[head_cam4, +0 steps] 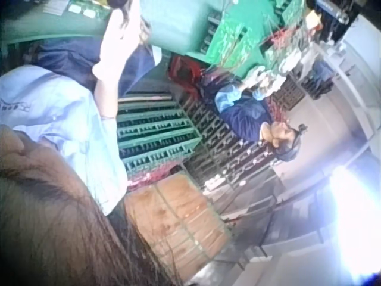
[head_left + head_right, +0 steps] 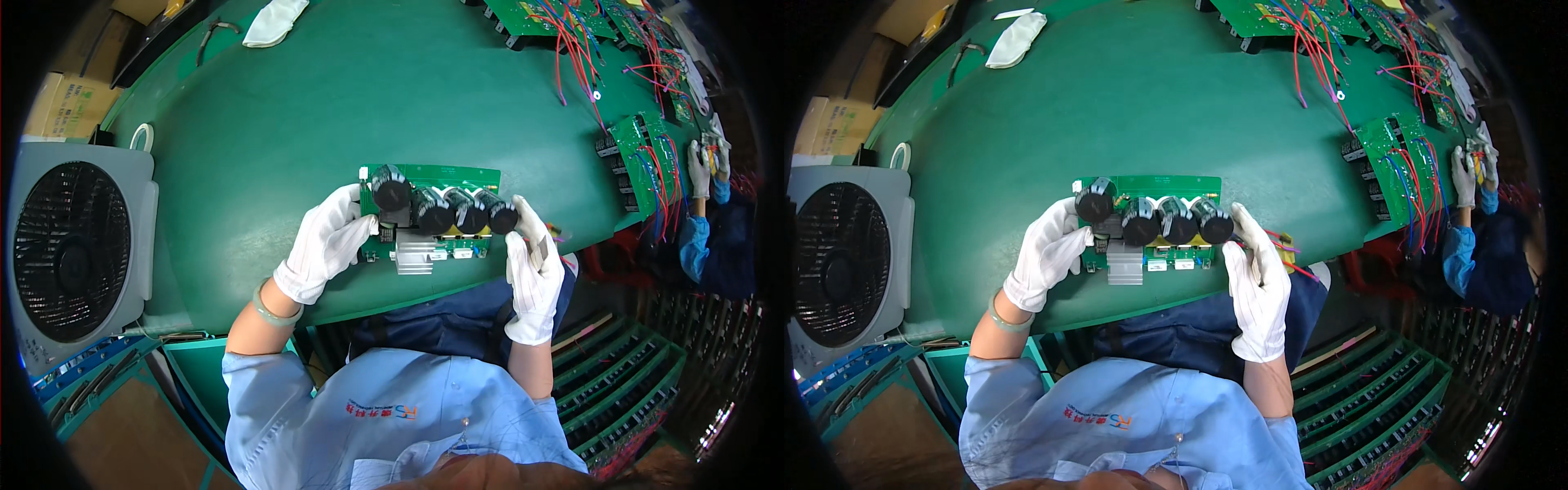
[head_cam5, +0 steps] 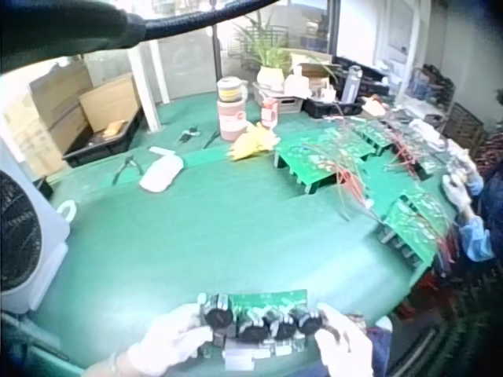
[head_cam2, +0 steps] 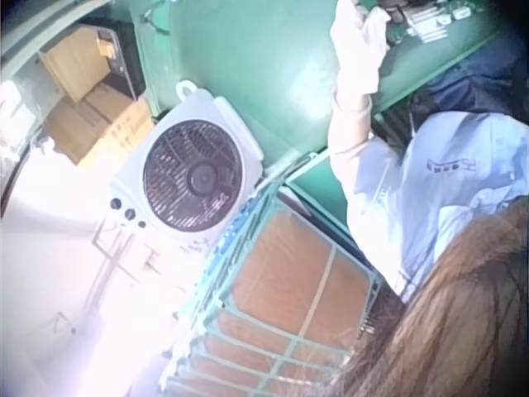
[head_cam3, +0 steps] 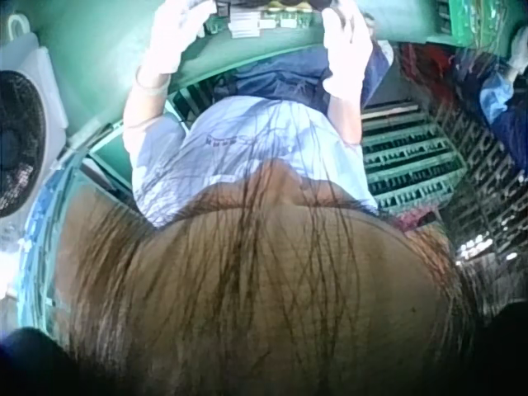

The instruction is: The person handles a green circuit board, connecting red and blue wires to its terminals. They then flip the board over to inspect the components, including large black capacitors, and continue adjusting the wiring.

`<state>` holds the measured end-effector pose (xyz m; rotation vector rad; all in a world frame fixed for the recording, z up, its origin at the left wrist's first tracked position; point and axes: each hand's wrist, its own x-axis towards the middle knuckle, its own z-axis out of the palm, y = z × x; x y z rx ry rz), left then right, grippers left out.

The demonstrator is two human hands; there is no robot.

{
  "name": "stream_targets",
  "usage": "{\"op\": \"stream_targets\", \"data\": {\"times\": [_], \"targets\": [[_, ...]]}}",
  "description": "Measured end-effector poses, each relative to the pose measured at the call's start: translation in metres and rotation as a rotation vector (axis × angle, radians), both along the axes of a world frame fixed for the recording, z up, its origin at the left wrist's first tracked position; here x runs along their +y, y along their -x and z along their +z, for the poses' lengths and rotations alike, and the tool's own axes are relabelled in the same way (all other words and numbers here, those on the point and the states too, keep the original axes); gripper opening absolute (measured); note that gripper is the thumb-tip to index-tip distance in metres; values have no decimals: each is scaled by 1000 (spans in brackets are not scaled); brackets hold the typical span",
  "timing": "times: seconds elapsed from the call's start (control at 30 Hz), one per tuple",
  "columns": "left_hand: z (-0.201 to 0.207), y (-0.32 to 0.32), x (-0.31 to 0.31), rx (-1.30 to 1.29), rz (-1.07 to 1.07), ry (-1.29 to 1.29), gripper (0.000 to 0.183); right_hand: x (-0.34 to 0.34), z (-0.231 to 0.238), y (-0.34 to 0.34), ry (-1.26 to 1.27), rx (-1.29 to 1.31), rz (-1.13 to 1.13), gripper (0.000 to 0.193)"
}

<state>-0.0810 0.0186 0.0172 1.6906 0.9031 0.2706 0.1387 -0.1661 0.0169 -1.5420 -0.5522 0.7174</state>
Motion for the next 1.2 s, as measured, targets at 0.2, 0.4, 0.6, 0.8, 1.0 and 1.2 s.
{"op": "stream_targets", "data": {"times": [0.2,0.4,0.6,0.8,1.0,1.2], "targets": [[-13,3,-1,-182,37,132,35,0,-8,11,-123,-47,-229,34],[-22,5,0,-211,-6,72,34,2,-60,23,-346,-245,-123,38],[-22,4,1,-261,3,88,30,3,-64,23,-357,-197,-56,42],[-18,6,1,-267,26,181,29,12,-46,20,-303,-30,-24,58],[-18,4,4,-245,38,289,29,14,-29,15,-108,32,43,64],[-19,5,12,-264,-19,334,54,11,-33,10,-132,18,99,64]]}}
